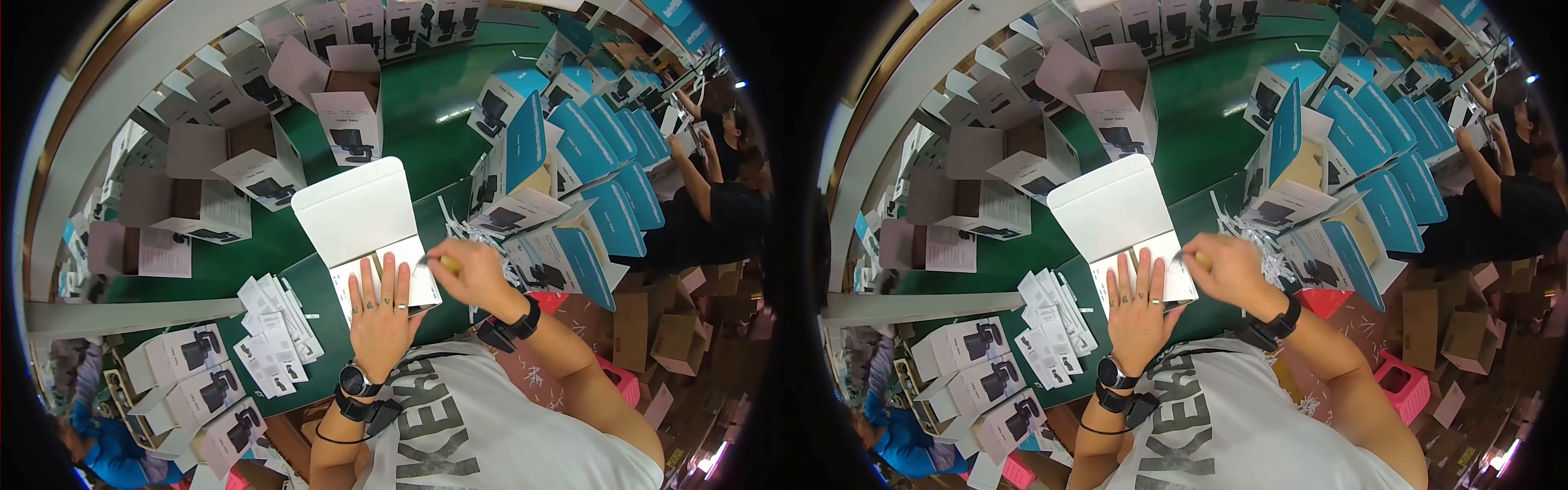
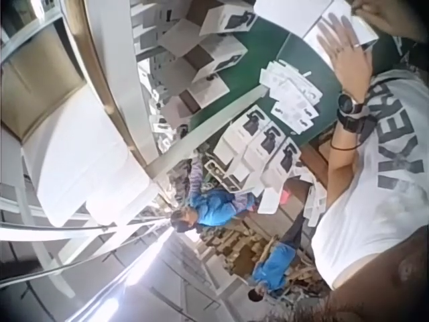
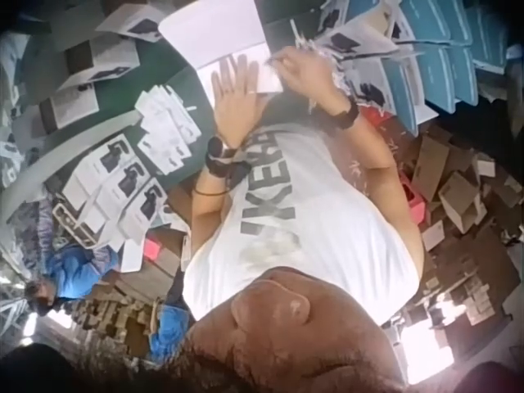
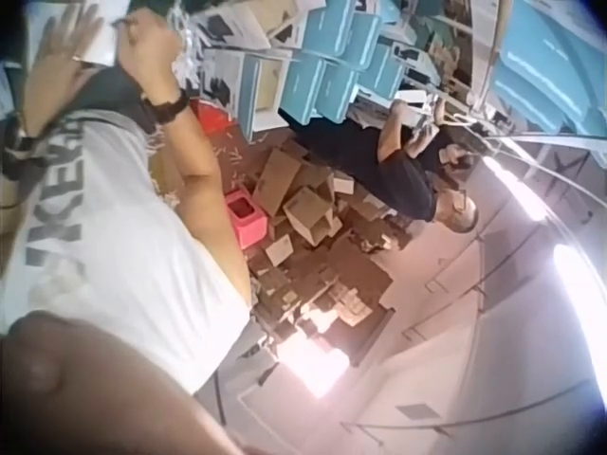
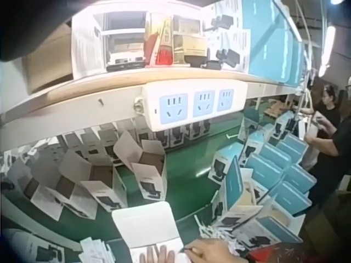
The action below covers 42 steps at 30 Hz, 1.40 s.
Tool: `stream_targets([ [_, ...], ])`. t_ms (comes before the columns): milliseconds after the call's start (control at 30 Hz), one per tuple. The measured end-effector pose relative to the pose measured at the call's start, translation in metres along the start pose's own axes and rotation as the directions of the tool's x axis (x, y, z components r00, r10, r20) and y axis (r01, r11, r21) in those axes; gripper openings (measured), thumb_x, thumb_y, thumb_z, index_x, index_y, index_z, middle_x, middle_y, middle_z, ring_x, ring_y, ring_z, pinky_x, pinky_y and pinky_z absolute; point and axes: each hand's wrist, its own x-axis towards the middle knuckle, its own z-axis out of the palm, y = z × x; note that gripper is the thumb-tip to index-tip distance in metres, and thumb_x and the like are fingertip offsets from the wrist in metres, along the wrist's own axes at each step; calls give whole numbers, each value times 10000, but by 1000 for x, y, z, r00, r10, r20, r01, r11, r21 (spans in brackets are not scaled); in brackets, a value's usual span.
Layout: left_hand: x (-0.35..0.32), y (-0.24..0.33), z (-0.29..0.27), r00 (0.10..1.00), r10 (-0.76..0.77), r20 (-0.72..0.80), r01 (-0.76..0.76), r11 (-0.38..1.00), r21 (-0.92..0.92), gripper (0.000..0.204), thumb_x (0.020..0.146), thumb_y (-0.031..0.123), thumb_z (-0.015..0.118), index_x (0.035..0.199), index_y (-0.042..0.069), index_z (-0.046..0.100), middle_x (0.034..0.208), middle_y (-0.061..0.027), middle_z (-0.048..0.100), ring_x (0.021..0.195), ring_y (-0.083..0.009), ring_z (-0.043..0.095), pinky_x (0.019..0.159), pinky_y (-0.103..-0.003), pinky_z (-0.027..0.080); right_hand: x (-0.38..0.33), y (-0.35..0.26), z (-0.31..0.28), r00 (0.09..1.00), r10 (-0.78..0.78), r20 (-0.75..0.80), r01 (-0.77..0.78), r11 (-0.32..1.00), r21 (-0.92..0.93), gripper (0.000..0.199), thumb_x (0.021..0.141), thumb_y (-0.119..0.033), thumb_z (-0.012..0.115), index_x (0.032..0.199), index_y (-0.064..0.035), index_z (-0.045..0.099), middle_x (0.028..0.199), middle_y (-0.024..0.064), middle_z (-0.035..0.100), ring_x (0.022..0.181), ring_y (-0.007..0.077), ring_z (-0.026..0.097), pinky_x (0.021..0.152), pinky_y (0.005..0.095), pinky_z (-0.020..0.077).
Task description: Packing electronic components and manuals into small cardboard boxes.
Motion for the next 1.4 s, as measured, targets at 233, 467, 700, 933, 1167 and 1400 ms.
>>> stream_targets([
  [233, -6, -2, 1, 998, 24, -55, -28, 997, -73, 899, 813, 309, 833, 1558, 6, 430, 1680, -217, 326, 1534, -514, 280, 1247, -640, 217, 19, -8, 6, 993, 108, 49, -108, 994, -5, 177, 872, -173, 766, 997, -60, 713, 893, 110, 697, 772, 294, 697, 679, 364, 547],
  [467, -19, -10, -7, 997, 73, -12, -74, 997, -38, 801, 822, 191, 809, 1502, -51, 462, 1621, -277, 368, 1512, -516, 309, 1241, -582, 277, -11, 48, -28, 945, 328, -14, -306, 896, 323, 272, 859, -194, 810, 1062, -41, 713, 964, 119, 715, 845, 310, 702, 727, 365, 555],
  [700, -18, -3, 1, 998, 57, -14, -57, 997, 54, 649, 900, 182, 691, 1473, -52, 497, 1544, -282, 456, 1481, -461, 399, 1245, -535, 301, 3, -5, -34, 995, -22, 100, 49, 961, -272, 255, 882, -172, 786, 1108, -60, 750, 944, 115, 711, 831, 299, 708, 752, 388, 571],
  [933, -31, -14, 16, 994, 91, -55, -91, 996, 14, 540, 900, 171, 657, 1384, -52, 567, 1429, -270, 568, 1402, -442, 501, 1235, -513, 330, 56, -63, 64, 943, -331, 16, 331, 941, -68, 140, 824, -147, 788, 952, -110, 744, 896, 41, 698, 787, 268, 701, 686, 387, 555],
  [1167, -34, -16, 11, 988, 115, -101, -118, 992, -33, 492, 896, 158, 624, 1345, -43, 602, 1356, -254, 613, 1354, -407, 546, 1226, -495, 353, 64, -58, 81, 910, -407, 73, 410, 912, -29, 173, 794, -218, 807, 911, -133, 713, 876, 23, 666, 829, 256, 688, 695, 394, 538],
  [1400, -37, -15, 0, 954, -6, 301, 56, 986, -158, 450, 891, 168, 641, 1292, -35, 628, 1319, -248, 623, 1326, -391, 563, 1221, -486, 361, 67, -73, 87, 872, -436, 222, 442, 896, 25, 206, 770, -236, 806, 916, -121, 718, 857, 41, 686, 821, 287, 694, 695, 408, 552],
])
